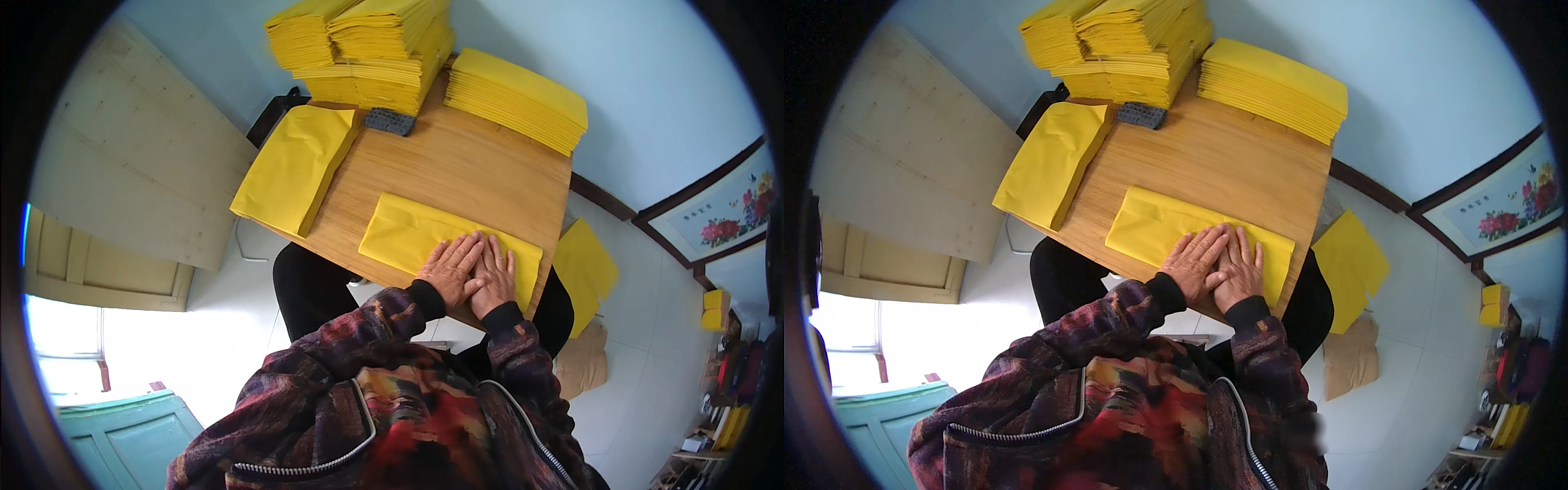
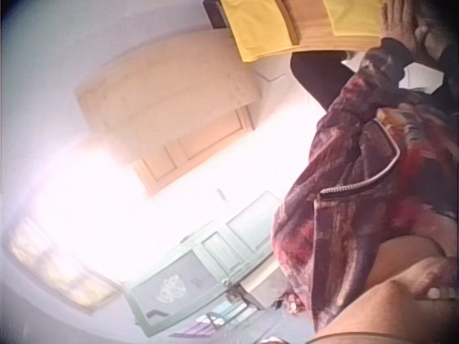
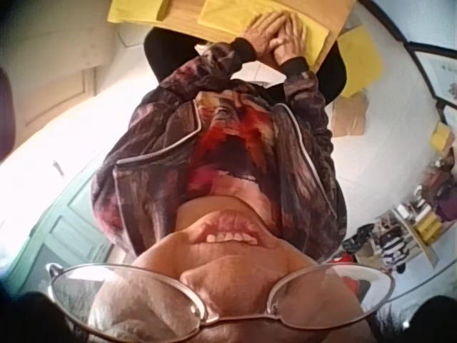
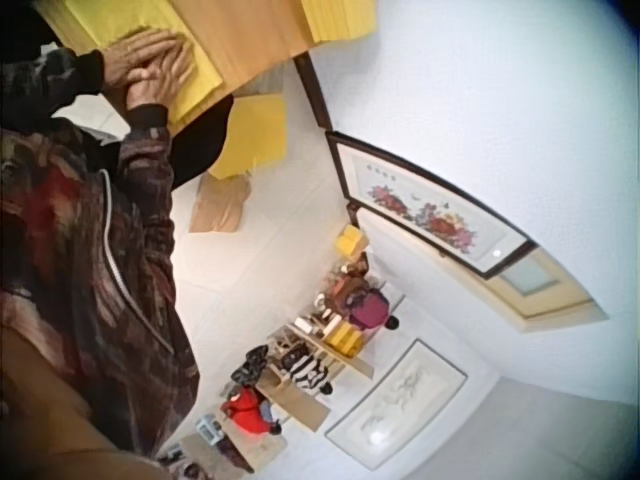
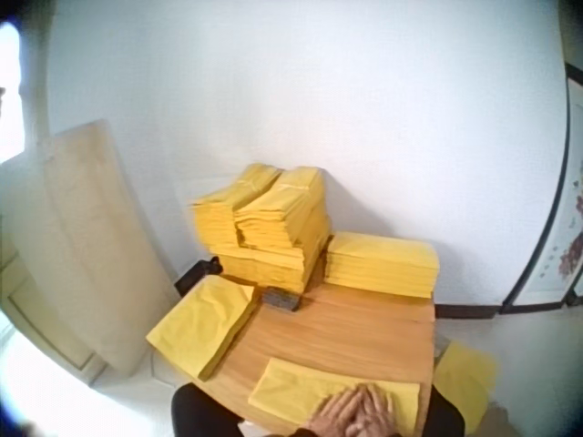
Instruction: The person sits on the floor and folds yellow sheets of paper or thin material on a low wooden table. They fold each sheet in half, then in half again, and stack the folded sheets on the table.
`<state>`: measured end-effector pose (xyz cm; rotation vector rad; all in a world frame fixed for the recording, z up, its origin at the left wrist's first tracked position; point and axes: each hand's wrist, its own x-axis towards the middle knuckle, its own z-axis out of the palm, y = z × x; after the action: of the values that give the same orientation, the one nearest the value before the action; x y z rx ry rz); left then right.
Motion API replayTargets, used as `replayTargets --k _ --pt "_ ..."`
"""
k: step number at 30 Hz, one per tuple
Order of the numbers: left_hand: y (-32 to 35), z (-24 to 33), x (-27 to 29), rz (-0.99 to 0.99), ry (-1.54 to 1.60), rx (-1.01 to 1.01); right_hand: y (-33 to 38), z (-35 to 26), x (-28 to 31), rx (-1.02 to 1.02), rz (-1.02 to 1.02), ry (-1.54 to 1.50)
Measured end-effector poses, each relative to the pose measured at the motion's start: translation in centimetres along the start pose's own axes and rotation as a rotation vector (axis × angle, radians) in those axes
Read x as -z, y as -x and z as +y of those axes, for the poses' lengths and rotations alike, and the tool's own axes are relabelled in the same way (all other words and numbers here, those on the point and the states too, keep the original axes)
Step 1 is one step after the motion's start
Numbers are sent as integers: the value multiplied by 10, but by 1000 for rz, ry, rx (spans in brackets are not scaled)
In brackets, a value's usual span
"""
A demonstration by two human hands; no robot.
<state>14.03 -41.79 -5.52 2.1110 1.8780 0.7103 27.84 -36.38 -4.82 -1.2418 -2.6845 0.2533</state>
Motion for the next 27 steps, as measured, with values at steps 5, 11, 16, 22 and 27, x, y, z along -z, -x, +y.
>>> replayTargets --k 5,11,16,22,27 --pt "15 -45 35 -42 -215 163 4 0 4 41 36 -12" --pt "34 -79 72 -22 -246 403 2 0 7 46 7 2" --pt "31 -86 65 -53 -275 439 -11 -37 -4 34 63 -240" --pt "32 -97 63 -121 -332 429 -25 -65 -30 166 72 -184" --pt "34 -98 62 -99 -338 406 17 13 -1 -119 70 -96"
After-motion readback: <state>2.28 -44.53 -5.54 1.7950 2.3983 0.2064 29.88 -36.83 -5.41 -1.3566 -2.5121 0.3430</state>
